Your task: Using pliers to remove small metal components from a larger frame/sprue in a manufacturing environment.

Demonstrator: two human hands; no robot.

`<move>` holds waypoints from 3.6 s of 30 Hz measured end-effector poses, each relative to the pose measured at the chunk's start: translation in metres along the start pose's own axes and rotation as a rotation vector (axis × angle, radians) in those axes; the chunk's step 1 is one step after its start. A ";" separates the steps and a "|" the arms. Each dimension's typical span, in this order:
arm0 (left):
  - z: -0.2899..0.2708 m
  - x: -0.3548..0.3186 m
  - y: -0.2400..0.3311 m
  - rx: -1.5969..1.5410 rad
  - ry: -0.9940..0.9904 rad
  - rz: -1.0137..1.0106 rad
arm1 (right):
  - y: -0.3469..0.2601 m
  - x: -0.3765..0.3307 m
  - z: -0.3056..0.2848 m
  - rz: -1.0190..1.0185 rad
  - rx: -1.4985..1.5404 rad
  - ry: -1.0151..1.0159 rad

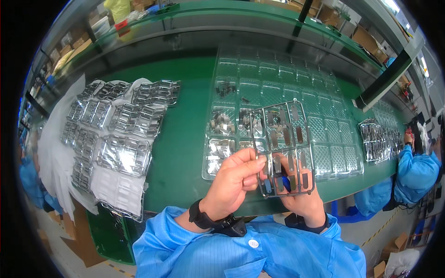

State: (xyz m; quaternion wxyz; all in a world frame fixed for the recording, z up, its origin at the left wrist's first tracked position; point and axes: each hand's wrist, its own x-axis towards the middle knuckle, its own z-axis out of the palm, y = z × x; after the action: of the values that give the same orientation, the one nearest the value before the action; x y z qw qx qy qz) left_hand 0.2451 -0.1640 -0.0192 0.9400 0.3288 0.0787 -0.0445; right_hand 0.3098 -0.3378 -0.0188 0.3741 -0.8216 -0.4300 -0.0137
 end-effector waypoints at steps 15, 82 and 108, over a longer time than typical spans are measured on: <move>0.002 0.000 -0.002 0.032 0.020 0.036 | -0.005 0.000 0.002 -0.070 -0.095 0.063; -0.007 0.024 -0.012 -0.016 0.136 0.056 | -0.005 0.020 -0.029 0.357 0.592 0.362; 0.011 0.006 -0.009 0.137 0.103 0.158 | -0.002 0.004 0.001 -0.073 -0.052 0.060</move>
State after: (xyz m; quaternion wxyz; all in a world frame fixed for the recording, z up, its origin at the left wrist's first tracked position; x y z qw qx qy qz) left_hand 0.2513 -0.1774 -0.0174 0.9106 0.3995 0.0973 0.0413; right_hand 0.3109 -0.3341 -0.0169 0.3644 -0.8142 -0.4477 -0.0631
